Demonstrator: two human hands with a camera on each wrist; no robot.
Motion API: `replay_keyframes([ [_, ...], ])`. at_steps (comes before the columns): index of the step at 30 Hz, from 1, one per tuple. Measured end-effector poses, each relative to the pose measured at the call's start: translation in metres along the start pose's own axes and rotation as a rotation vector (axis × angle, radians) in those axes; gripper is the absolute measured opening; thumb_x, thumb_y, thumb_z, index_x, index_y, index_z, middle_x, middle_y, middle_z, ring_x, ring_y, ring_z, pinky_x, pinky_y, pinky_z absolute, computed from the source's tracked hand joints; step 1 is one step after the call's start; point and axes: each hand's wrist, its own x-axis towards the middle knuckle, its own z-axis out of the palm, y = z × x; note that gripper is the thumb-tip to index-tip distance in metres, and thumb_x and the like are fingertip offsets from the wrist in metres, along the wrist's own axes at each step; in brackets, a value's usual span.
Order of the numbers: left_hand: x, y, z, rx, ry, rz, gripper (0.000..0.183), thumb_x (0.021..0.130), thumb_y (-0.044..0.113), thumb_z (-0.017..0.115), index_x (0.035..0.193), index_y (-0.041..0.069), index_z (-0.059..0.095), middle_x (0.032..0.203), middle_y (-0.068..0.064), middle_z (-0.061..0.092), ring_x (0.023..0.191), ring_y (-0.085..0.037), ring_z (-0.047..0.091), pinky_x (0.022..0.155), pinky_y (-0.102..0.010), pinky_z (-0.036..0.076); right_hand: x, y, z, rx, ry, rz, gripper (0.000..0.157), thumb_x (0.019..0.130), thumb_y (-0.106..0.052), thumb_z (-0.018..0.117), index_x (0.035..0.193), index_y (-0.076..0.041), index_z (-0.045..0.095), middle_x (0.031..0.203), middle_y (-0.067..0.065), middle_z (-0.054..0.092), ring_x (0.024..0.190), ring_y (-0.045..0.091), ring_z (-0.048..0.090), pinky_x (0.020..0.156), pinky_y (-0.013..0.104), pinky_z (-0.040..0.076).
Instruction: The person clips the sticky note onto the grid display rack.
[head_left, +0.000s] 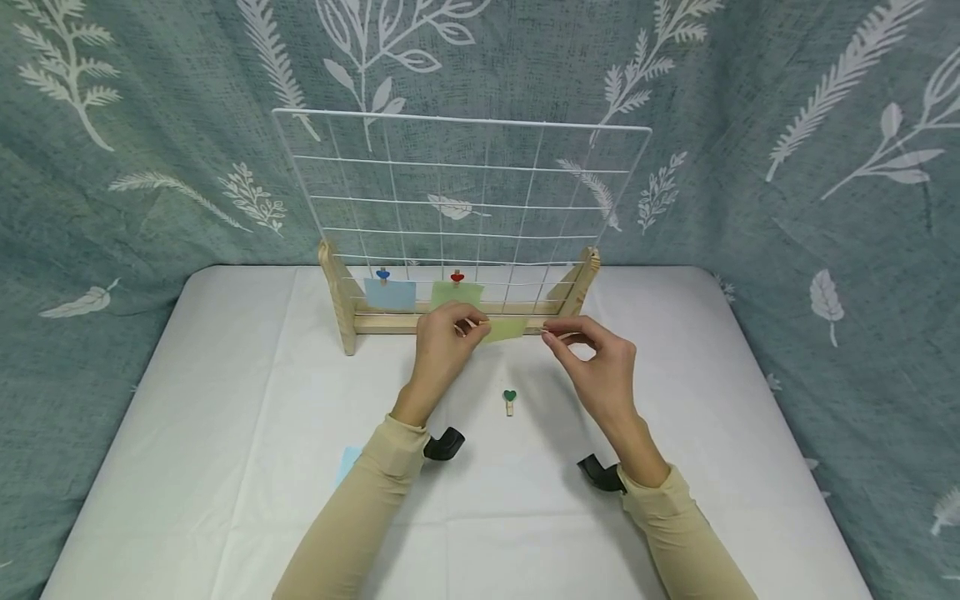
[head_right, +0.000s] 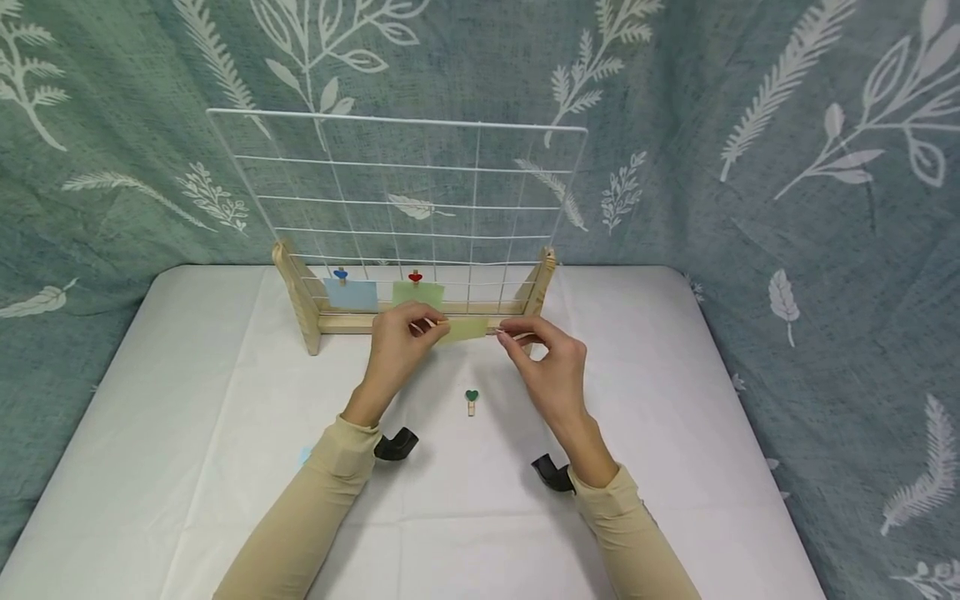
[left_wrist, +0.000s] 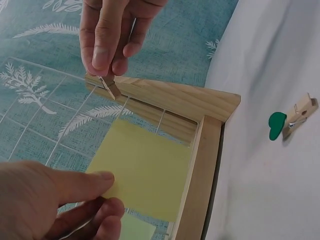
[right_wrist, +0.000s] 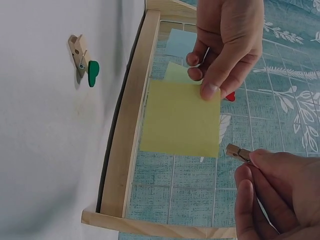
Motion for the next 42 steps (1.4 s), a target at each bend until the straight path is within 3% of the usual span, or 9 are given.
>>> replay_keyframes([
  [7, 0.006, 0.005, 0.007, -0.003, 0.001, -0.023, 0.004, 0.088, 0.007, 0.084, 0.092, 0.008, 0.083, 0.086, -0.006, 0.079, 0.074, -0.02, 0.073, 0.069, -0.031, 0.06, -0.001, -0.001, -0.005, -0.005, 0.021, 0.009, 0.017, 0.09, -0.006, 0.084, 0.106, -0.01, 0.081, 0.1, 0.005, 0.081, 0.083, 0.021, 0.076, 0.083, 0.022, 0.058],
  [15, 0.01, 0.015, 0.013, -0.048, -0.013, -0.075, 0.004, 0.091, 0.003, 0.081, 0.095, 0.004, 0.082, 0.081, -0.009, 0.079, 0.062, -0.017, 0.073, 0.054, -0.024, 0.052, 0.004, 0.001, -0.01, -0.077, 0.05, -0.019, 0.013, 0.09, -0.01, 0.085, 0.102, -0.009, 0.082, 0.096, 0.005, 0.081, 0.083, 0.022, 0.075, 0.083, 0.021, 0.053],
  [20, 0.012, 0.018, 0.017, -0.05, -0.006, -0.068, 0.004, 0.091, 0.003, 0.081, 0.095, 0.003, 0.082, 0.079, -0.009, 0.079, 0.062, -0.017, 0.073, 0.055, -0.025, 0.052, 0.01, 0.003, -0.012, -0.107, 0.044, -0.043, 0.014, 0.089, -0.008, 0.085, 0.102, -0.009, 0.081, 0.096, 0.006, 0.081, 0.084, 0.023, 0.074, 0.085, 0.021, 0.053],
  [27, 0.016, 0.017, 0.019, -0.02, -0.012, -0.063, 0.004, 0.091, 0.004, 0.081, 0.095, 0.003, 0.082, 0.085, -0.01, 0.08, 0.067, -0.019, 0.074, 0.06, -0.029, 0.057, 0.016, 0.006, -0.01, -0.148, -0.014, -0.066, 0.013, 0.091, -0.01, 0.083, 0.104, -0.008, 0.08, 0.097, 0.005, 0.08, 0.085, 0.021, 0.075, 0.08, 0.032, 0.058],
  [31, 0.018, 0.015, 0.023, -0.027, 0.002, -0.046, 0.005, 0.091, 0.005, 0.082, 0.095, 0.003, 0.081, 0.088, -0.011, 0.08, 0.067, -0.02, 0.075, 0.061, -0.03, 0.058, 0.021, 0.006, -0.012, -0.188, -0.005, -0.081, 0.013, 0.092, -0.011, 0.083, 0.104, -0.007, 0.08, 0.098, 0.005, 0.081, 0.086, 0.022, 0.076, 0.08, 0.038, 0.059],
  [36, 0.021, 0.014, 0.03, -0.062, 0.013, -0.045, 0.005, 0.091, 0.004, 0.081, 0.095, 0.002, 0.081, 0.089, -0.011, 0.08, 0.066, -0.019, 0.076, 0.059, -0.027, 0.057, 0.035, 0.007, -0.02, -0.201, 0.032, -0.099, 0.013, 0.091, -0.008, 0.082, 0.104, -0.006, 0.08, 0.097, 0.007, 0.081, 0.087, 0.025, 0.077, 0.083, 0.044, 0.06],
  [42, 0.028, 0.016, 0.035, -0.138, 0.019, -0.069, 0.003, 0.091, 0.001, 0.079, 0.094, -0.001, 0.079, 0.084, -0.014, 0.079, 0.065, -0.021, 0.077, 0.057, -0.022, 0.057, 0.05, 0.009, -0.024, -0.212, -0.014, -0.131, 0.015, 0.091, -0.009, 0.082, 0.106, -0.005, 0.08, 0.098, 0.009, 0.08, 0.086, 0.028, 0.077, 0.083, 0.047, 0.06],
])
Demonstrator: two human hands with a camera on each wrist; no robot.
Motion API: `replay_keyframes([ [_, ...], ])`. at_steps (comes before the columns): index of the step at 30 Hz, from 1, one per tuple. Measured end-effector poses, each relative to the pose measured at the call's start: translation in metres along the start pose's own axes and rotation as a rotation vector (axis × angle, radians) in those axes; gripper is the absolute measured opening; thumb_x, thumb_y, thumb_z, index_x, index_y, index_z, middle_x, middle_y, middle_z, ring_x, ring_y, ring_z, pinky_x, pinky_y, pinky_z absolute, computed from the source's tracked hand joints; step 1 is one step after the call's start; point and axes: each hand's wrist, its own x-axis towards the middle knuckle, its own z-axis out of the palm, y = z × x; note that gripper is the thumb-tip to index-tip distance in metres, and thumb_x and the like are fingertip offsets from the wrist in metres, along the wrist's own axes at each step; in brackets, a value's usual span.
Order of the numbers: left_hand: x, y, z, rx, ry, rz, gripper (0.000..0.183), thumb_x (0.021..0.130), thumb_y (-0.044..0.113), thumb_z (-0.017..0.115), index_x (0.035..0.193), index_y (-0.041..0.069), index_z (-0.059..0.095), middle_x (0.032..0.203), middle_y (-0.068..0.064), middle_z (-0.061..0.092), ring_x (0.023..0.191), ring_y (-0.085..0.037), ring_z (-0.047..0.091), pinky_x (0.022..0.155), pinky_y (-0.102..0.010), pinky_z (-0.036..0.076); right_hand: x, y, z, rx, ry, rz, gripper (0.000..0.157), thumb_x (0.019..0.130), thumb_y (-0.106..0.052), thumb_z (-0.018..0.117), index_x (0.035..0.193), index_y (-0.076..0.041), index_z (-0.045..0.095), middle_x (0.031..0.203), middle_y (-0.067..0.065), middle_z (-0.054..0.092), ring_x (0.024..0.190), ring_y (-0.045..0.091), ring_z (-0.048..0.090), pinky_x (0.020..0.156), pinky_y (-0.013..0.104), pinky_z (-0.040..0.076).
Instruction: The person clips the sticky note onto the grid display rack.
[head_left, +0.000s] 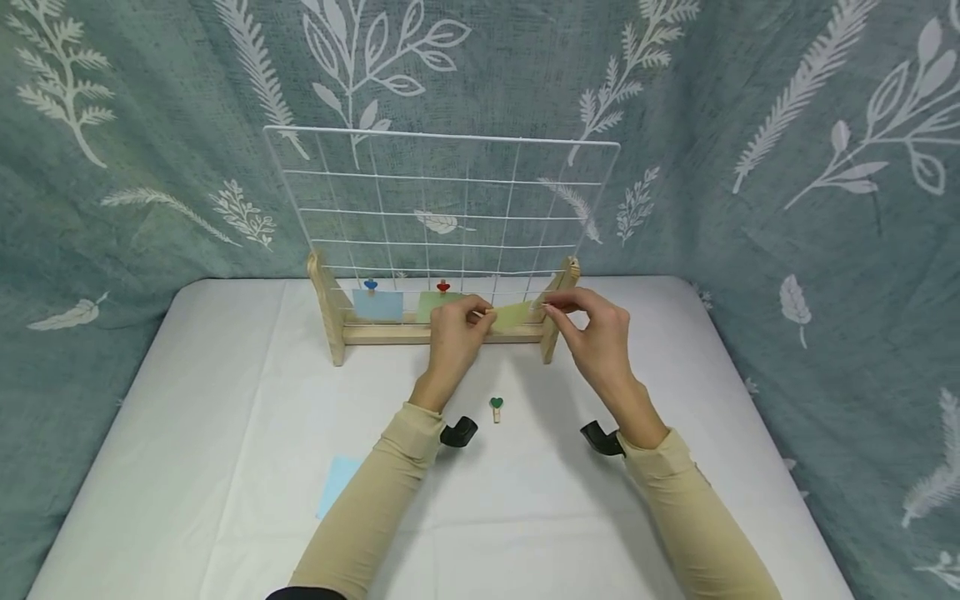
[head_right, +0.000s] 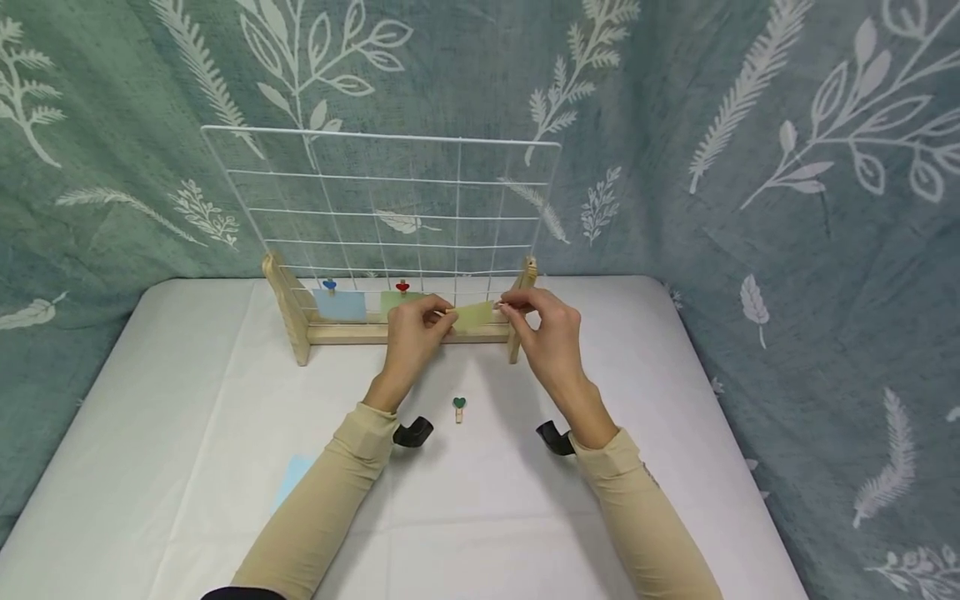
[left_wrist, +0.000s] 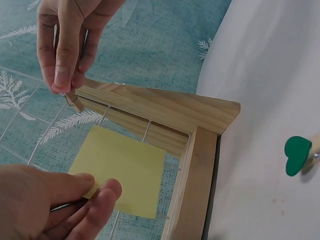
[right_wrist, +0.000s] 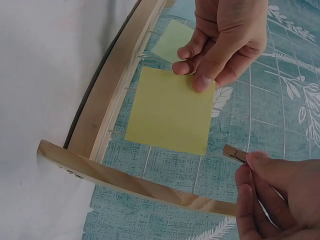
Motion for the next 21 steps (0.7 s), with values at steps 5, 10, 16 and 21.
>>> replay_keyframes([
  [5, 0.005, -0.003, 0.0, -0.038, -0.008, -0.009, 0.003, 0.093, 0.002, 0.078, 0.095, -0.001, 0.078, 0.085, -0.014, 0.079, 0.066, -0.021, 0.077, 0.057, -0.022, 0.059, 0.005, 0.001, 0.007, -0.023, -0.009, -0.013, 0.016, 0.09, -0.008, 0.082, 0.106, -0.006, 0.08, 0.098, 0.009, 0.08, 0.085, 0.027, 0.076, 0.08, 0.047, 0.061],
  [10, 0.004, -0.002, 0.003, -0.032, 0.005, -0.01, 0.004, 0.094, 0.004, 0.078, 0.095, 0.0, 0.079, 0.086, -0.013, 0.079, 0.065, -0.018, 0.076, 0.057, -0.022, 0.059, 0.005, 0.002, 0.01, -0.04, 0.008, -0.035, 0.016, 0.09, -0.007, 0.083, 0.105, -0.006, 0.08, 0.097, 0.008, 0.08, 0.083, 0.025, 0.075, 0.076, 0.041, 0.06],
  [16, 0.003, -0.002, 0.007, 0.006, 0.035, 0.013, 0.003, 0.095, 0.005, 0.077, 0.095, 0.002, 0.079, 0.085, -0.012, 0.079, 0.061, -0.016, 0.074, 0.053, -0.022, 0.056, 0.009, 0.002, 0.017, -0.062, 0.022, -0.106, 0.015, 0.09, -0.005, 0.082, 0.105, -0.003, 0.079, 0.095, 0.01, 0.079, 0.078, 0.023, 0.072, 0.067, 0.033, 0.054],
  [21, 0.002, -0.001, 0.01, 0.018, 0.075, 0.035, 0.006, 0.096, 0.005, 0.076, 0.1, 0.002, 0.078, 0.086, -0.012, 0.078, 0.057, -0.016, 0.072, 0.05, -0.023, 0.053, 0.012, 0.002, 0.023, -0.072, 0.019, -0.132, 0.014, 0.09, -0.004, 0.081, 0.104, -0.002, 0.079, 0.094, 0.012, 0.078, 0.076, 0.024, 0.071, 0.061, 0.034, 0.051],
])
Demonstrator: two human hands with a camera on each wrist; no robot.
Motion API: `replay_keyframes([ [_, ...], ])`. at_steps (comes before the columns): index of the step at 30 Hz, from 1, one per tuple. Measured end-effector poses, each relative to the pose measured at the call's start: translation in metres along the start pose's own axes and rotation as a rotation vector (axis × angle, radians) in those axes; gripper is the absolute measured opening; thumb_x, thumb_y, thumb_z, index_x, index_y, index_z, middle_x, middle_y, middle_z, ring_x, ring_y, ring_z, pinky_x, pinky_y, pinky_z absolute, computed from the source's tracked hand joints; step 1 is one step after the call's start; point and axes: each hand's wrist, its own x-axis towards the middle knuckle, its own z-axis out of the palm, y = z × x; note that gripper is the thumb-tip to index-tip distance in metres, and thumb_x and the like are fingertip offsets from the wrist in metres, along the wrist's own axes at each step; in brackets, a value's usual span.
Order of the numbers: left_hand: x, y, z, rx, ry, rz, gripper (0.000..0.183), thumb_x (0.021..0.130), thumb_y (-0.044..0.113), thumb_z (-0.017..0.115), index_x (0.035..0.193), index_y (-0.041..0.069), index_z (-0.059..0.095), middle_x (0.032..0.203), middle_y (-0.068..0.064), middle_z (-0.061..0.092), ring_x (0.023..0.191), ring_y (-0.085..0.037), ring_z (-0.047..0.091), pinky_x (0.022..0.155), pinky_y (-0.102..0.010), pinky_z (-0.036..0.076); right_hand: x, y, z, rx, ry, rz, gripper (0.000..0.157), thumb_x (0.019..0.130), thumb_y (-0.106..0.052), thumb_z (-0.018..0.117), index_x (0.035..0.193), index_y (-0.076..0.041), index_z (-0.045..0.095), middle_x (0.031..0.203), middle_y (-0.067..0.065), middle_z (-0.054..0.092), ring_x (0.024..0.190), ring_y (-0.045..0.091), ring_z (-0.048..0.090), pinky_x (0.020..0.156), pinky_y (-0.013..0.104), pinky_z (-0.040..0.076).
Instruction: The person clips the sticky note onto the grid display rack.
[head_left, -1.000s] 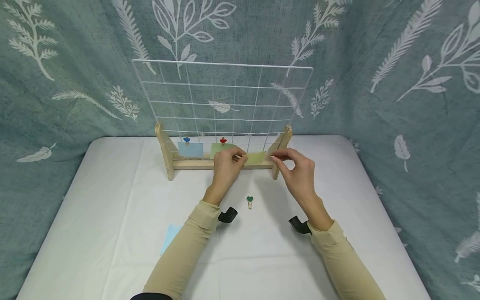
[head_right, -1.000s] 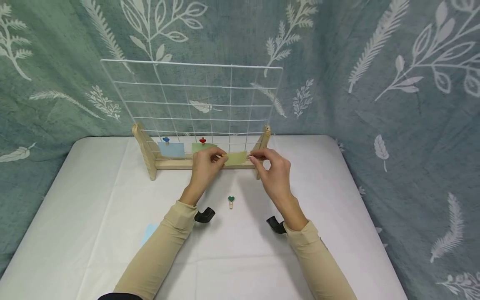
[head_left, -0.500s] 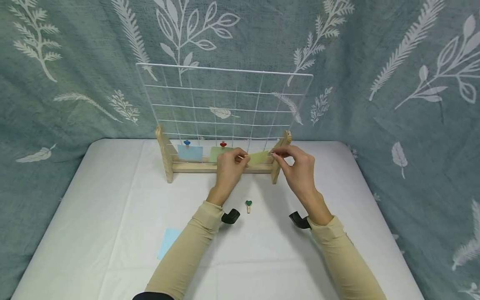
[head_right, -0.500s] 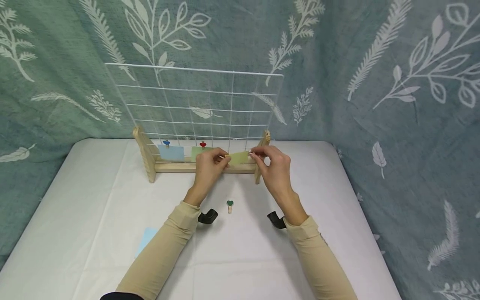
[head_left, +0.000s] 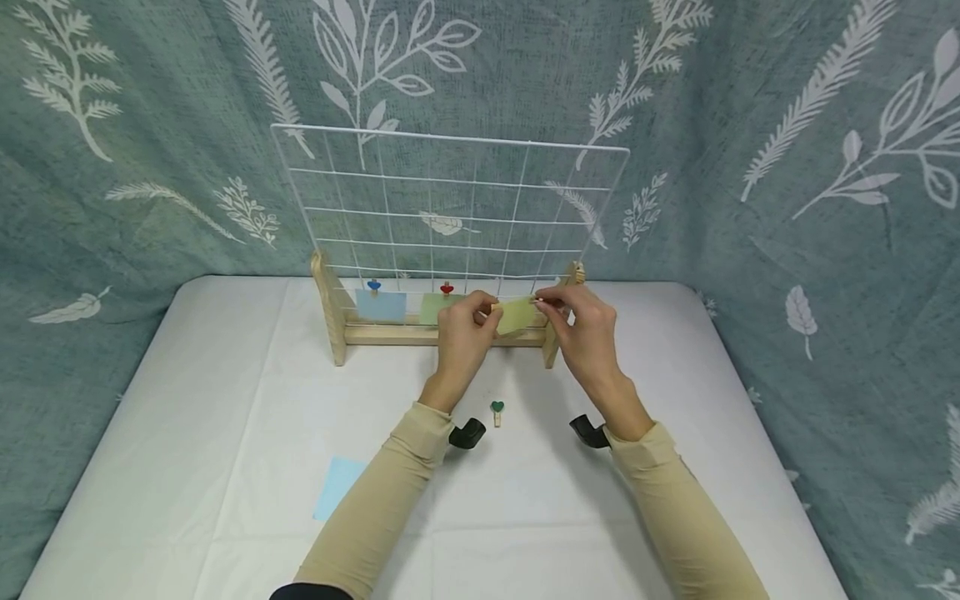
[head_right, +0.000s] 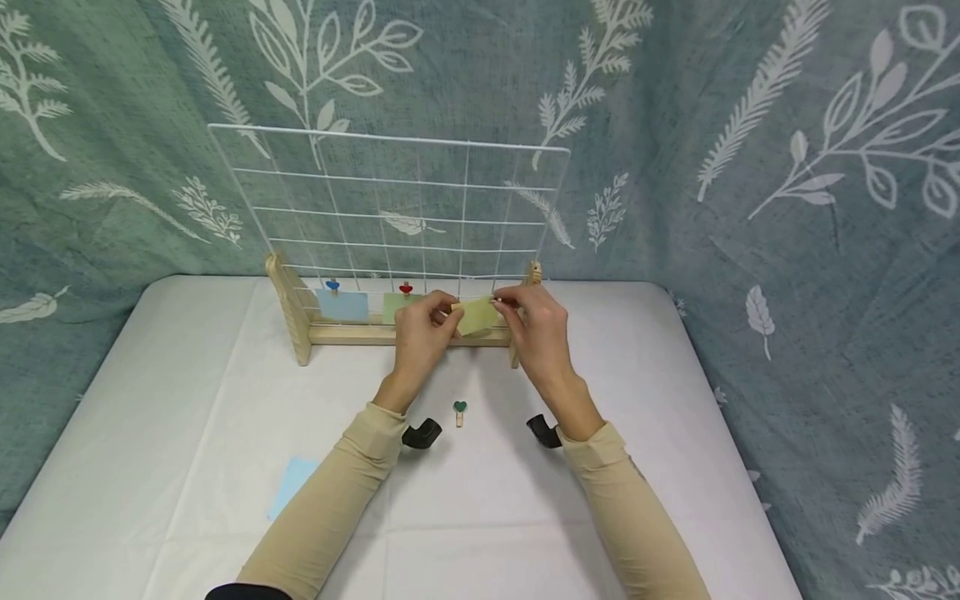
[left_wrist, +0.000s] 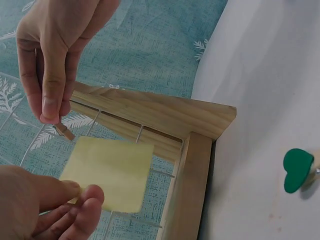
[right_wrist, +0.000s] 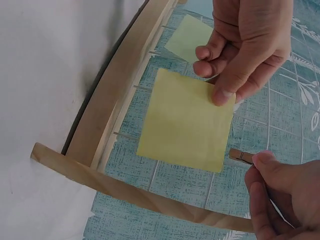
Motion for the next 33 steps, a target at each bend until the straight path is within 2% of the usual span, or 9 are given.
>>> replay_keyframes([
  [6, -0.002, -0.001, 0.004, -0.02, 0.035, 0.017, 0.006, 0.095, 0.003, 0.075, 0.101, 0.001, 0.076, 0.083, -0.012, 0.076, 0.053, -0.013, 0.069, 0.049, -0.021, 0.052, -0.002, 0.0, 0.004, 0.006, 0.008, 0.011, 0.014, 0.088, -0.003, 0.082, 0.102, 0.0, 0.079, 0.095, 0.013, 0.079, 0.08, 0.027, 0.074, 0.065, 0.042, 0.057],
  [17, -0.005, -0.002, 0.006, -0.042, 0.103, 0.046, 0.008, 0.094, 0.001, 0.077, 0.099, 0.0, 0.072, 0.082, -0.012, 0.075, 0.058, -0.016, 0.07, 0.055, -0.023, 0.057, 0.001, -0.001, 0.011, -0.01, 0.041, -0.046, 0.011, 0.089, -0.003, 0.081, 0.1, 0.0, 0.079, 0.092, 0.014, 0.078, 0.079, 0.027, 0.073, 0.069, 0.038, 0.06],
  [25, -0.005, -0.001, 0.008, -0.047, 0.115, 0.068, 0.019, 0.091, -0.001, 0.079, 0.104, 0.0, 0.065, 0.083, -0.012, 0.073, 0.063, -0.018, 0.072, 0.057, -0.021, 0.058, 0.002, -0.001, 0.015, -0.019, 0.039, -0.051, 0.01, 0.089, -0.002, 0.081, 0.099, -0.001, 0.079, 0.089, 0.014, 0.077, 0.076, 0.027, 0.071, 0.066, 0.038, 0.058],
  [33, -0.004, -0.002, 0.009, -0.039, 0.112, 0.071, 0.018, 0.094, 0.0, 0.078, 0.106, 0.0, 0.064, 0.083, -0.012, 0.074, 0.061, -0.017, 0.072, 0.057, -0.021, 0.058, 0.007, -0.004, 0.019, -0.033, 0.013, -0.016, 0.009, 0.088, 0.001, 0.081, 0.097, 0.001, 0.079, 0.091, 0.015, 0.078, 0.078, 0.029, 0.074, 0.069, 0.038, 0.061],
])
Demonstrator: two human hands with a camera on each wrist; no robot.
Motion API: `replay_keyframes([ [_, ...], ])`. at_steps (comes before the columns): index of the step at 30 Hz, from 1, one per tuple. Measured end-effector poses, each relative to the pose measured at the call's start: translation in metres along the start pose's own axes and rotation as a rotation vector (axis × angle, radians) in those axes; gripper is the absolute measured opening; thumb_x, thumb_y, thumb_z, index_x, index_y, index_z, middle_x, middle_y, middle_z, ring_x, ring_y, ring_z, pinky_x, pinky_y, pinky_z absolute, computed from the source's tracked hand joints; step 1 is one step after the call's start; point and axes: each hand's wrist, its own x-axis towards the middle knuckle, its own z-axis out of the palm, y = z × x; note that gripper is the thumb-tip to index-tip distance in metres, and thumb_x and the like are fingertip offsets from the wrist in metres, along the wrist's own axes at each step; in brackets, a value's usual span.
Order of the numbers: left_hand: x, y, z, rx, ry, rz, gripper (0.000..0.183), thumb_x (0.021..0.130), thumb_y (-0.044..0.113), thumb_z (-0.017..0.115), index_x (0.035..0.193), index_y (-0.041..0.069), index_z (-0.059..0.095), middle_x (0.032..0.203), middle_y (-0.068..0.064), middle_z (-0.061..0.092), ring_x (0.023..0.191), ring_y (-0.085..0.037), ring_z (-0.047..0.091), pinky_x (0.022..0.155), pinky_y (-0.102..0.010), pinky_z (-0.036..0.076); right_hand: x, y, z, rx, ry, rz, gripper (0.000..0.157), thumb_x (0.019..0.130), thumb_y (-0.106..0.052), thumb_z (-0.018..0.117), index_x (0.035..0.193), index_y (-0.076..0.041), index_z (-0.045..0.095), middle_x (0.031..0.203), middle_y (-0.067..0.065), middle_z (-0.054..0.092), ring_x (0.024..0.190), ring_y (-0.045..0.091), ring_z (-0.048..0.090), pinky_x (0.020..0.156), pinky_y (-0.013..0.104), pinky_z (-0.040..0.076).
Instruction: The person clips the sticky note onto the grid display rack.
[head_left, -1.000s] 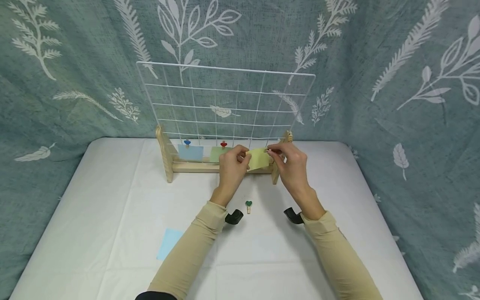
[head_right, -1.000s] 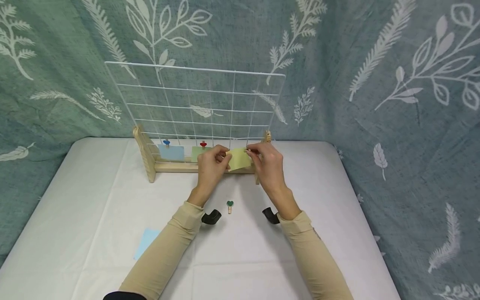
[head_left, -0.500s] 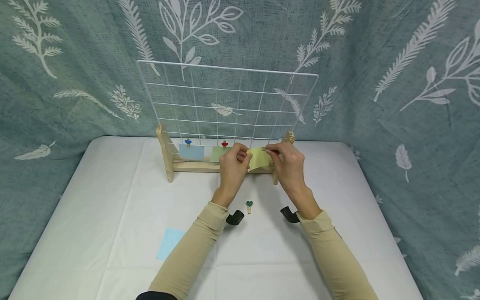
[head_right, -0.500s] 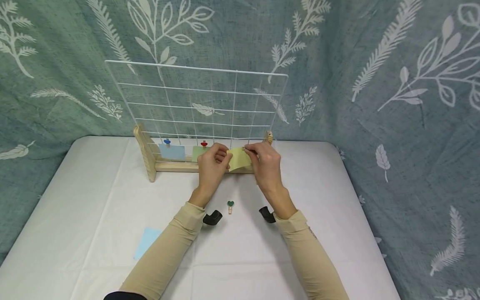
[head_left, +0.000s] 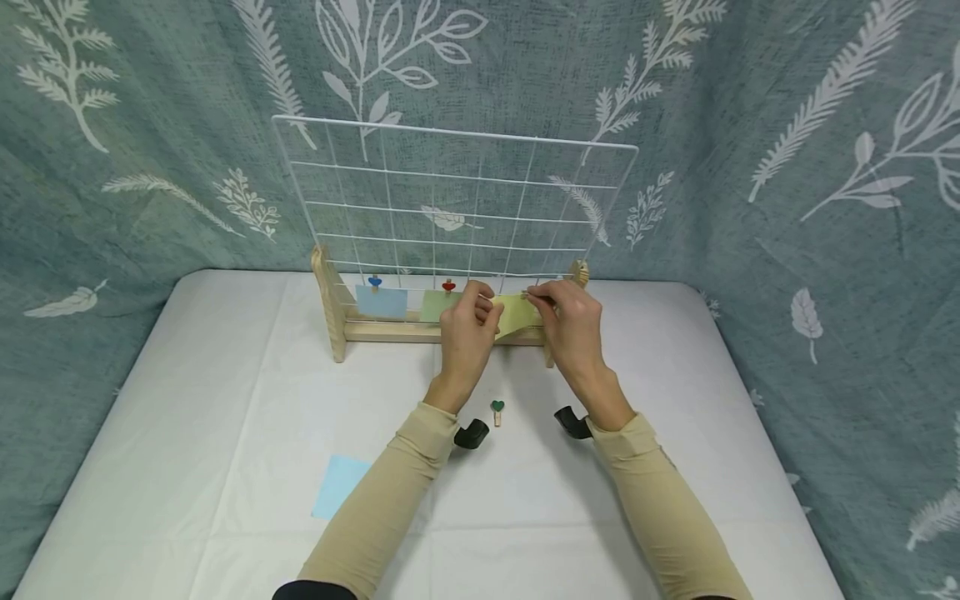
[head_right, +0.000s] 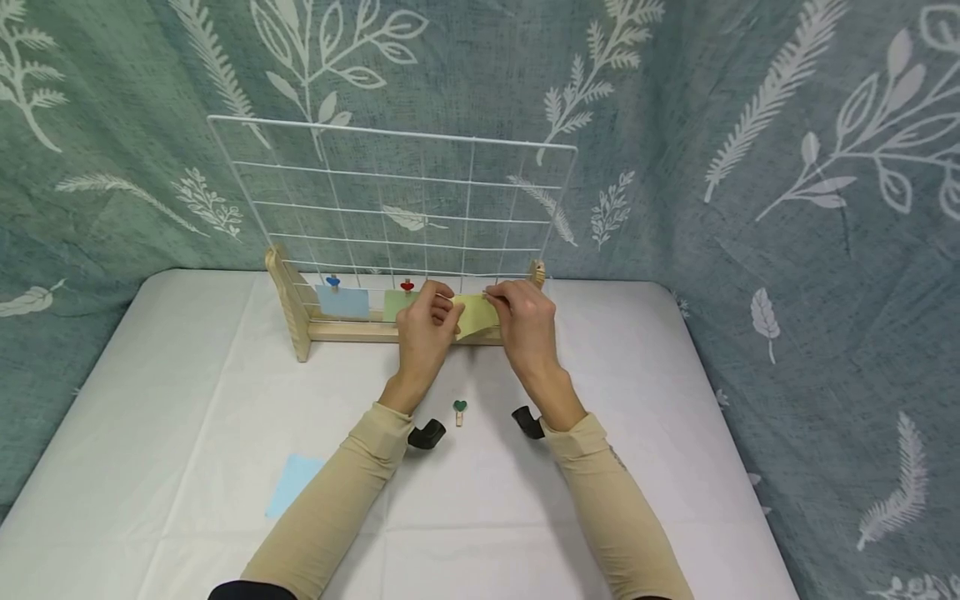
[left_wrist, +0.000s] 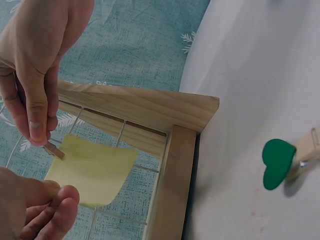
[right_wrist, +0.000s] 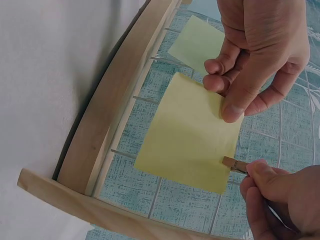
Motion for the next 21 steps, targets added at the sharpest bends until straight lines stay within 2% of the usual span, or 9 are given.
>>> replay_keyframes([
  [7, 0.002, -0.002, -0.001, 0.02, 0.0, 0.024, 0.017, 0.095, 0.001, 0.077, 0.105, 0.0, 0.064, 0.084, -0.011, 0.075, 0.063, -0.017, 0.073, 0.06, -0.026, 0.06, 0.002, -0.002, 0.004, -0.042, -0.036, 0.03, 0.011, 0.089, -0.001, 0.081, 0.1, 0.002, 0.078, 0.093, 0.016, 0.078, 0.079, 0.029, 0.074, 0.07, 0.039, 0.062],
  [13, 0.001, -0.001, -0.002, 0.029, -0.006, 0.023, 0.015, 0.097, 0.002, 0.075, 0.105, 0.0, 0.064, 0.086, -0.011, 0.075, 0.067, -0.018, 0.074, 0.061, -0.026, 0.06, 0.001, -0.005, 0.004, -0.046, -0.038, 0.032, 0.014, 0.091, 0.0, 0.079, 0.105, 0.0, 0.079, 0.097, 0.014, 0.078, 0.081, 0.028, 0.073, 0.07, 0.039, 0.061],
  [21, -0.001, -0.002, -0.003, 0.039, 0.108, 0.113, 0.013, 0.098, 0.005, 0.074, 0.105, -0.003, 0.065, 0.09, -0.014, 0.072, 0.075, -0.022, 0.074, 0.066, -0.031, 0.062, -0.009, -0.011, 0.003, -0.032, 0.018, 0.052, 0.029, 0.092, 0.01, 0.073, 0.12, 0.002, 0.075, 0.11, 0.017, 0.076, 0.094, 0.031, 0.074, 0.074, 0.038, 0.064],
])
